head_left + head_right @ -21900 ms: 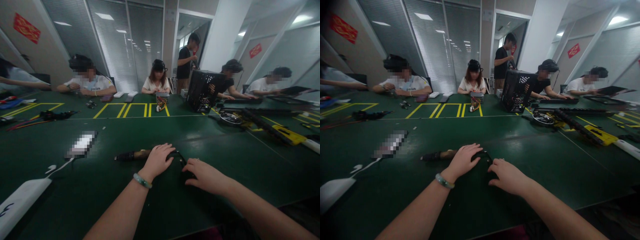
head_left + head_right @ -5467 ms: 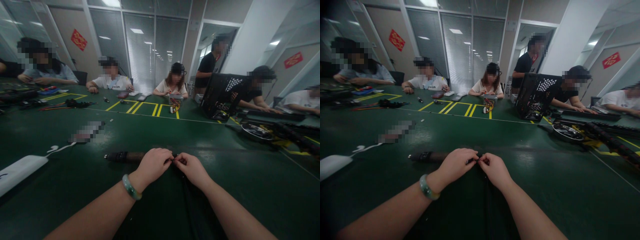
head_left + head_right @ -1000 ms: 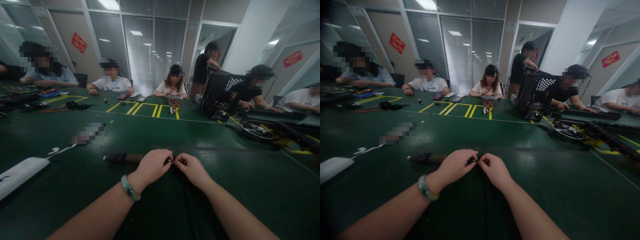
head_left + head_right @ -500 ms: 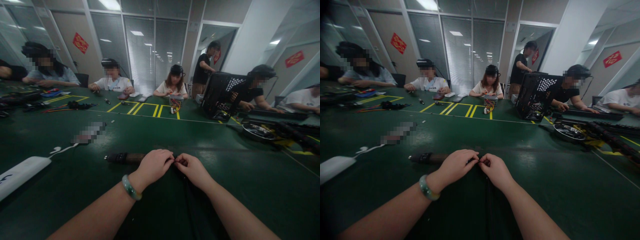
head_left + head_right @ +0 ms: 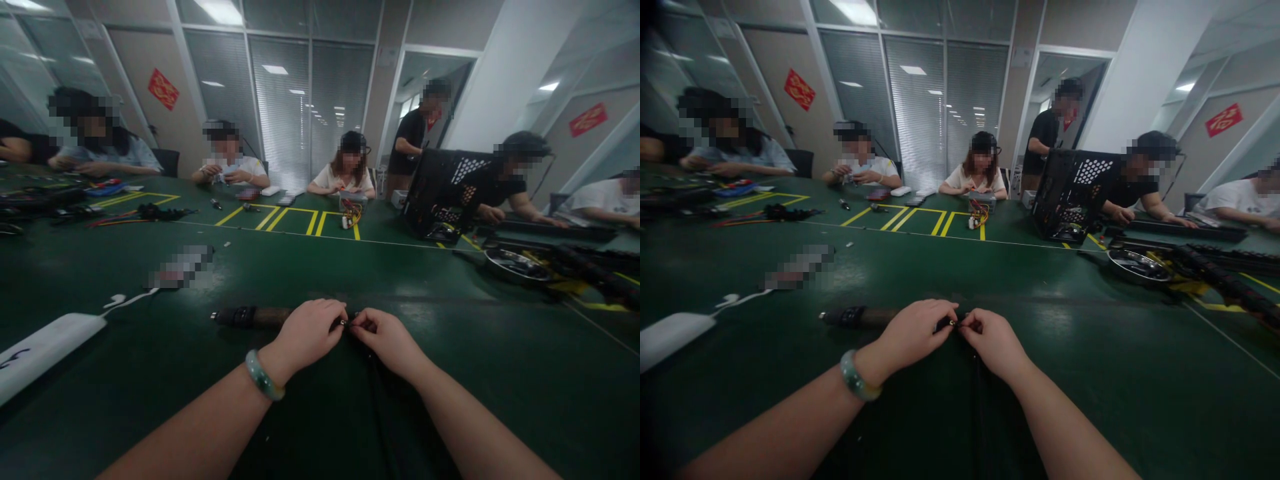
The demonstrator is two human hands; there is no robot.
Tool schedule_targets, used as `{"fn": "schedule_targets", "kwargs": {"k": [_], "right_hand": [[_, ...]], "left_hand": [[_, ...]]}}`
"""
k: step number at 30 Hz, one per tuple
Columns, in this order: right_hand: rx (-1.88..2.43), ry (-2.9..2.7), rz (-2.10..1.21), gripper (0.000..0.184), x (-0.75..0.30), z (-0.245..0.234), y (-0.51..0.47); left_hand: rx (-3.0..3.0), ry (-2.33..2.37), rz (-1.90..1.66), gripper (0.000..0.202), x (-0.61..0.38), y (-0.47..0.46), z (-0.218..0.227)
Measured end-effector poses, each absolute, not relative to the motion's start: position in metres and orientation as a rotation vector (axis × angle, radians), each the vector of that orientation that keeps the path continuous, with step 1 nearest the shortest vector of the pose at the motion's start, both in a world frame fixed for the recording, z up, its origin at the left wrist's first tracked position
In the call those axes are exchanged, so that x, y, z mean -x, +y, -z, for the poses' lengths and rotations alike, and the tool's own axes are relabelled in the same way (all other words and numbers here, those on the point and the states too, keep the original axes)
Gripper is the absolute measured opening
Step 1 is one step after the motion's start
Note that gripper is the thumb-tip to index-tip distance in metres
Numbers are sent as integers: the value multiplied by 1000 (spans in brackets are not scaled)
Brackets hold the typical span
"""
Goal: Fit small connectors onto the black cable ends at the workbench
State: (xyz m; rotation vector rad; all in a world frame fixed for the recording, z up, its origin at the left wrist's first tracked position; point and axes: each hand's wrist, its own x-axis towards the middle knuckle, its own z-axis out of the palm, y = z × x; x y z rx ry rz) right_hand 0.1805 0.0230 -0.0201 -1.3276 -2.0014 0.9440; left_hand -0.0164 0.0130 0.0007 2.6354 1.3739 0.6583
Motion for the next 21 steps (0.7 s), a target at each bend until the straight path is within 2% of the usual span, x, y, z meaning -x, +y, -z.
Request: {"fn": "schedule_targets", "kwargs": {"k": [10,21], "right_hand": [[1337,-1964,-1006,11,-179,14,21],[1356,-1979,-925,15,-177,18,21]], "left_hand": [[-2629,1338,-680,13,16,13,0],[-2638,1317,-667,13,15,14,-2]]}}
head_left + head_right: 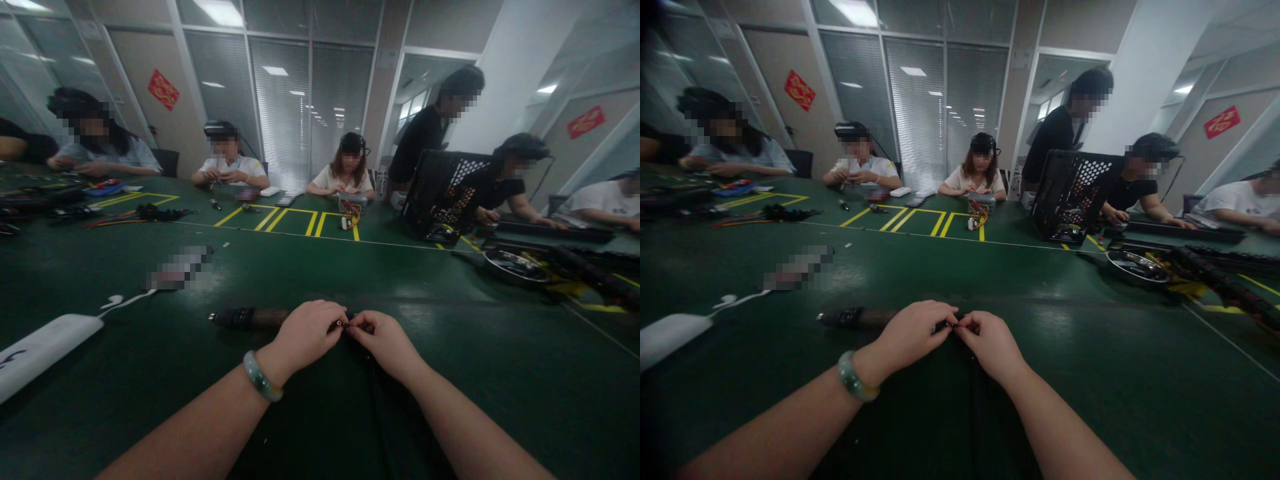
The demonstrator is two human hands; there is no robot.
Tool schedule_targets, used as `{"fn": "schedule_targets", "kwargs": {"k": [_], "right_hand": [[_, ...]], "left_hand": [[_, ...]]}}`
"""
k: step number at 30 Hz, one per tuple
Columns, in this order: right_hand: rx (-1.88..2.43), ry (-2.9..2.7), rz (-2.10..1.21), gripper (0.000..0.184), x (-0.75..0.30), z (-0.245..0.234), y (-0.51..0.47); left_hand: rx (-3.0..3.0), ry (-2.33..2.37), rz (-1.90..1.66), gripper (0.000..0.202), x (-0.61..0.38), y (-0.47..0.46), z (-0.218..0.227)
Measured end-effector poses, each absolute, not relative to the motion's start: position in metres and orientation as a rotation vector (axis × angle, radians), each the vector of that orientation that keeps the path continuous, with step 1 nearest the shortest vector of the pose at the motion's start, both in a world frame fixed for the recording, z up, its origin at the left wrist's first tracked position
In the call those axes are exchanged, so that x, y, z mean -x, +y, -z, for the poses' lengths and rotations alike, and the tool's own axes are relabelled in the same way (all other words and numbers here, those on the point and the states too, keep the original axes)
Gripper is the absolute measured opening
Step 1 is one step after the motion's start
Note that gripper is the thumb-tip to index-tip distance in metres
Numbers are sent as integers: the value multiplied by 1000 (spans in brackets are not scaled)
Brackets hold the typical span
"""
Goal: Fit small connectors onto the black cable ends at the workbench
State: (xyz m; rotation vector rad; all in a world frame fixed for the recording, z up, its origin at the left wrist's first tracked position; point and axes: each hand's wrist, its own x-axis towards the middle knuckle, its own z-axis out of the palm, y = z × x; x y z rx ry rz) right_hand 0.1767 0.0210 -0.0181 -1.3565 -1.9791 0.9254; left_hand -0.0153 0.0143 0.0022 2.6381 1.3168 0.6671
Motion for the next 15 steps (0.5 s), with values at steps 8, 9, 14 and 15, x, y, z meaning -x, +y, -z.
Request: {"fn": "schedule_targets", "kwargs": {"k": [8,9,14,15], "right_hand": [[1366,-1955,-987,20,-177,14,20],[1370,-1954,-981,20,-177,14,20],[1379,-1972,-949,20,-178,14,21],[1385,-1972,-948,20,-178,14,21]], "left_hand": [[-2646,1343,-660,18,15,15,1],[-2645,1346,-657,19,15,15,0],[-2633,1339,-661,20,15,14,-2],[-2633,1334,-661,19,15,14,-2]]}}
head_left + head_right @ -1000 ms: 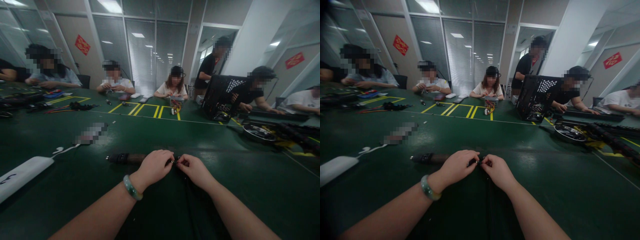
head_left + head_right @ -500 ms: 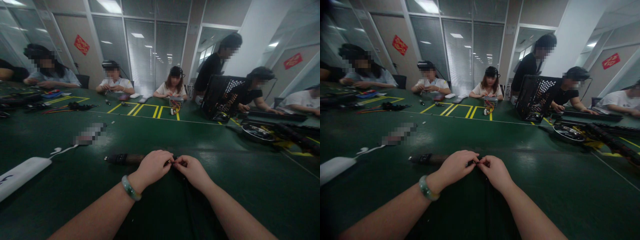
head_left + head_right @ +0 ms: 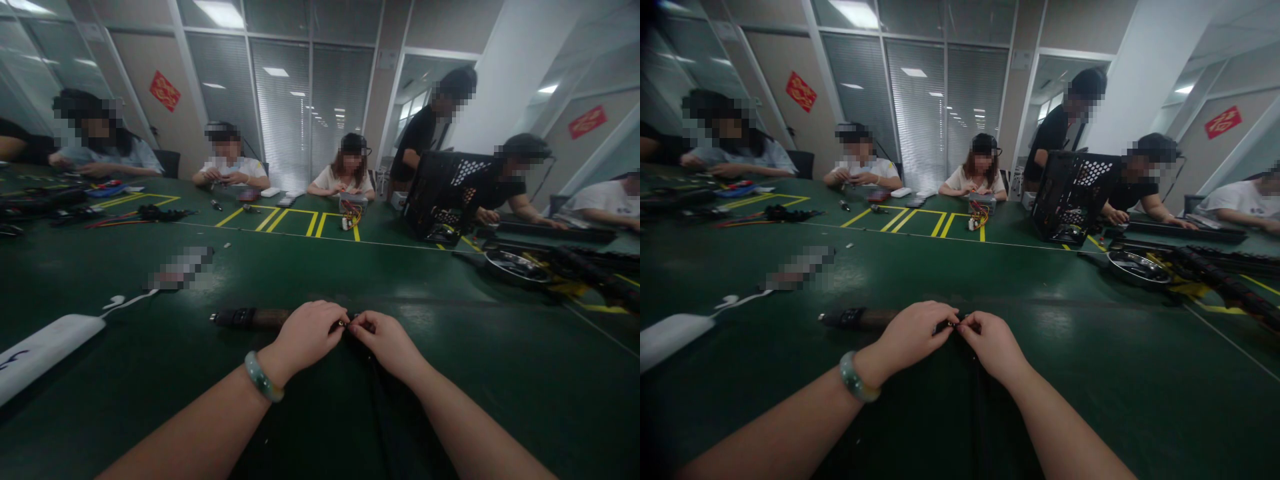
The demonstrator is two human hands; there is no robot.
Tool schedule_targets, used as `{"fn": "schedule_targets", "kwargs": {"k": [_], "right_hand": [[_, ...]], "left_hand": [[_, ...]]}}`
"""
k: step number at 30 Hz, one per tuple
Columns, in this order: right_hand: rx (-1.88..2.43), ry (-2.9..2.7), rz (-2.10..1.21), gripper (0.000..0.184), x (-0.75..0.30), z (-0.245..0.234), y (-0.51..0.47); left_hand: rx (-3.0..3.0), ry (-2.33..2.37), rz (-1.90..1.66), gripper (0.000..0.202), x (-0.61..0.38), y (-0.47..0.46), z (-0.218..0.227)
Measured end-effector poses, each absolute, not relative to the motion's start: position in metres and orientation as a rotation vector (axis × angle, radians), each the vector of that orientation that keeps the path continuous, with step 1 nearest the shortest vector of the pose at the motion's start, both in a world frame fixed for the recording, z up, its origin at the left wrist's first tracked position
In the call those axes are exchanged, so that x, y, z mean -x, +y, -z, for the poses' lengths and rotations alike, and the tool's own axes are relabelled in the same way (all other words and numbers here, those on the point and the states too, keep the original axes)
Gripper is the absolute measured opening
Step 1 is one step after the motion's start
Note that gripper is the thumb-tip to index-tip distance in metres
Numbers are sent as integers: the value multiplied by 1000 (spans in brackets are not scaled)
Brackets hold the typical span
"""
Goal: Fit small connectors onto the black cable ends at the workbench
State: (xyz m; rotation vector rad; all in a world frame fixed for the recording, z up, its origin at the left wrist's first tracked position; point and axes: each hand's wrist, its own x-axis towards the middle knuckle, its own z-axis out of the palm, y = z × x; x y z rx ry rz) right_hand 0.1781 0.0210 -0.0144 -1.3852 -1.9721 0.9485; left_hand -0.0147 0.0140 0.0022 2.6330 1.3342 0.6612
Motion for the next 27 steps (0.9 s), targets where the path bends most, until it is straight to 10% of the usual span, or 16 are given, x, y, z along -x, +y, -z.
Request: {"fn": "schedule_targets", "kwargs": {"k": [27], "right_hand": [[1362,-2033,-873,17,-177,18,22]], "left_hand": [[-2611,1360,-691,13,16,16,2]]}}
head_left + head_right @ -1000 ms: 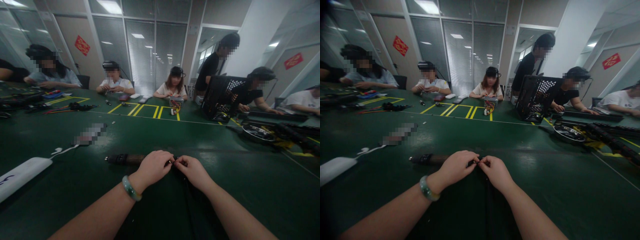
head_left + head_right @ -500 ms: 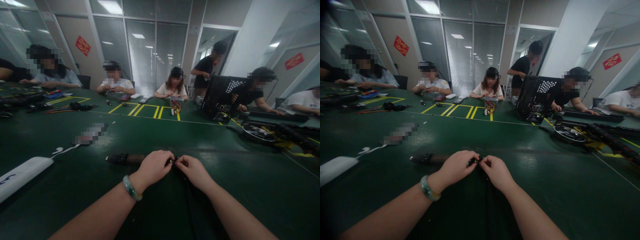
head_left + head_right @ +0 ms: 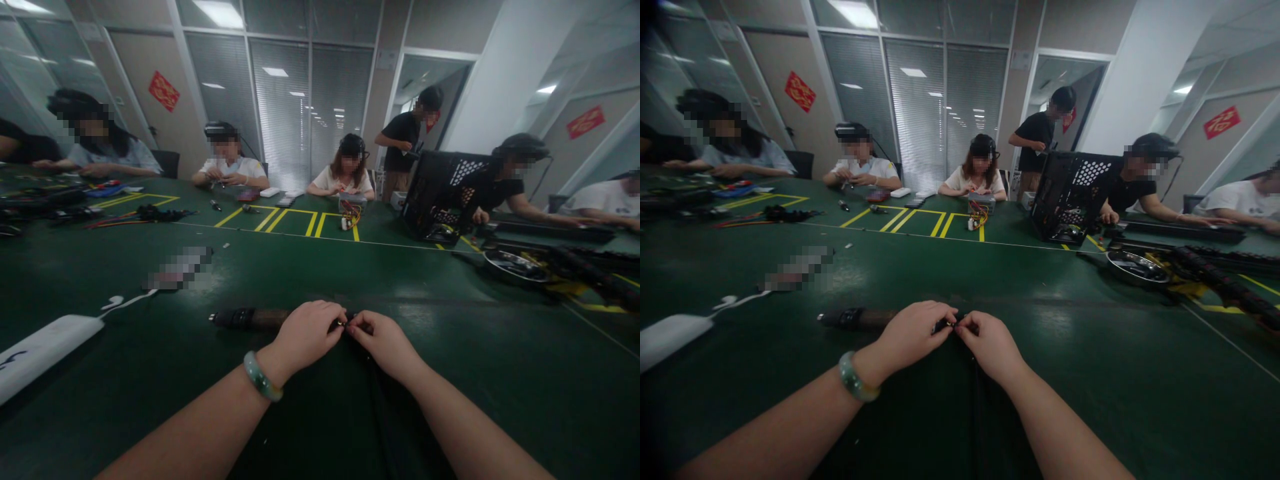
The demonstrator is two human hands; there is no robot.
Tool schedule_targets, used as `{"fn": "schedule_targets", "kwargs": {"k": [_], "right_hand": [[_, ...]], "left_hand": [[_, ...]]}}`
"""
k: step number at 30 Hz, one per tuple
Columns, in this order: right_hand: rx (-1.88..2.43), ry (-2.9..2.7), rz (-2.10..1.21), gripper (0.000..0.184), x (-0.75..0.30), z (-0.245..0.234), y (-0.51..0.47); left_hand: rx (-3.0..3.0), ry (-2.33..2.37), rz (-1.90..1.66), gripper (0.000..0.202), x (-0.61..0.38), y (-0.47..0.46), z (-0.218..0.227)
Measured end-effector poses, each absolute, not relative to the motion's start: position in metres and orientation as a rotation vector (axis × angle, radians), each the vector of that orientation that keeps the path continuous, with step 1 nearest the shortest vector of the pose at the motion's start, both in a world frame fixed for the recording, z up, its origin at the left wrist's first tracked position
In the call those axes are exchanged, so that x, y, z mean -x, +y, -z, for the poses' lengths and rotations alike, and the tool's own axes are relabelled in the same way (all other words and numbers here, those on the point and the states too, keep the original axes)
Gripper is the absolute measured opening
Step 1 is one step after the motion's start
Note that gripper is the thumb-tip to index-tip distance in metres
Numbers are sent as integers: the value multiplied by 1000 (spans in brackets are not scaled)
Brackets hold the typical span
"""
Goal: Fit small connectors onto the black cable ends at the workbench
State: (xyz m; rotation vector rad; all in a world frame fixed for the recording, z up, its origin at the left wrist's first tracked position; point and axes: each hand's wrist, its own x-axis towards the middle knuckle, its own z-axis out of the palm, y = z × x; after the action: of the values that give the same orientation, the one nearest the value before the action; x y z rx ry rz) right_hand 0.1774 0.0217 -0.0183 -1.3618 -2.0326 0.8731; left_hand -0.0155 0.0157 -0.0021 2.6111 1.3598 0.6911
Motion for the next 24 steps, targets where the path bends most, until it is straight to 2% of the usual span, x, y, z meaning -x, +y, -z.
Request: {"fn": "schedule_targets", "kwargs": {"k": [17,24], "right_hand": [[1392,-2013,-874,13,-182,18,23],[1396,-2032,-874,18,-179,16,22]], "left_hand": [[-2628,1353,-693,15,15,13,-2],[-2623,1354,-692,18,15,15,1]]}}
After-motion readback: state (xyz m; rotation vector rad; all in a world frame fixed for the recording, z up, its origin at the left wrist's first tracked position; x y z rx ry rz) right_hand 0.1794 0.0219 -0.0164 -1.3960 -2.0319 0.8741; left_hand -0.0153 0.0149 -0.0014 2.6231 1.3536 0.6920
